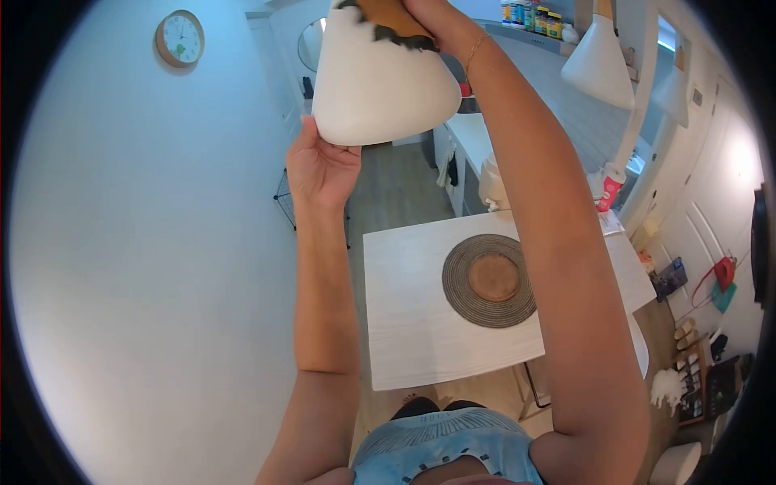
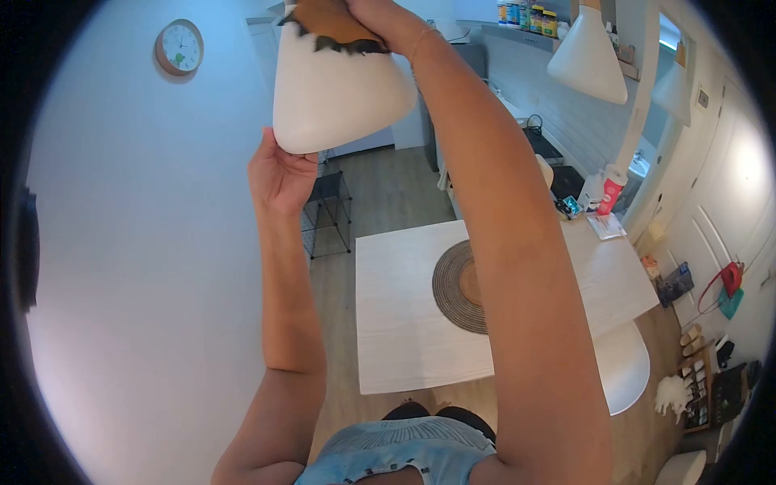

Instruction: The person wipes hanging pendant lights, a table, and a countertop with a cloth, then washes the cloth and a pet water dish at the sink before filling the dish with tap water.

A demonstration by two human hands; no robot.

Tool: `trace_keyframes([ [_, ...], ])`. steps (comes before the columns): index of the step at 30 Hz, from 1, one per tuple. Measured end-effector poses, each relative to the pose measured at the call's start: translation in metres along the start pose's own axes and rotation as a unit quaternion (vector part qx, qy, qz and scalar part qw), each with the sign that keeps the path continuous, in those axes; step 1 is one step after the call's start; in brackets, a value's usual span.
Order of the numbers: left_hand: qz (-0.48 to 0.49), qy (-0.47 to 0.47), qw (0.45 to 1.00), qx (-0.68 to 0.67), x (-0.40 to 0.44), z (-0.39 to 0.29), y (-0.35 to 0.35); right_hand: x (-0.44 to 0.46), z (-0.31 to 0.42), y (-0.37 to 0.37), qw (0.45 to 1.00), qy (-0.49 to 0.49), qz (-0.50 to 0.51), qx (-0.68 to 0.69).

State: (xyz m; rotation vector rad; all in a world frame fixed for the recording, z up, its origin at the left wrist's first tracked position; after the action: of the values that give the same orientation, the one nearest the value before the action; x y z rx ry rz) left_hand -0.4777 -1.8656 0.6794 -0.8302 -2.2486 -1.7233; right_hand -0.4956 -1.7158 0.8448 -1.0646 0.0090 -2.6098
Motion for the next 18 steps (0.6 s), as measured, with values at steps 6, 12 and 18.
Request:
trace_keyframes([
  [6, 0.027, 0.001, 1.000, -0.013, 0.004, -0.005, 0.006, -0.062, -0.074, -0.039, 0.975, 0.127, -0.166, 0.077],
  [12, -0.010, 0.042, 0.999, 0.012, -0.005, 0.001, 0.016, -0.114, -0.100, -0.042, 0.923, 0.029, -0.254, 0.289],
  [18, 0.065, 0.018, 0.998, 0.003, -0.022, 0.016, 0.034, -0.137, -0.025, -0.027, 0.967, -0.204, -0.148, 0.039],
])
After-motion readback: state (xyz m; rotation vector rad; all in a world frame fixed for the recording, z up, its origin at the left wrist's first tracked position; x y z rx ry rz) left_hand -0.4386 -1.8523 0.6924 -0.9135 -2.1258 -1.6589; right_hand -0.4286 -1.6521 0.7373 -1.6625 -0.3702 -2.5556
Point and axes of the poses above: each hand's wrist, its own x-axis towards the middle knuckle, its own y-axis out of the palm, z = x × y, the point moved 7 cm from there along x, towards the middle knuckle
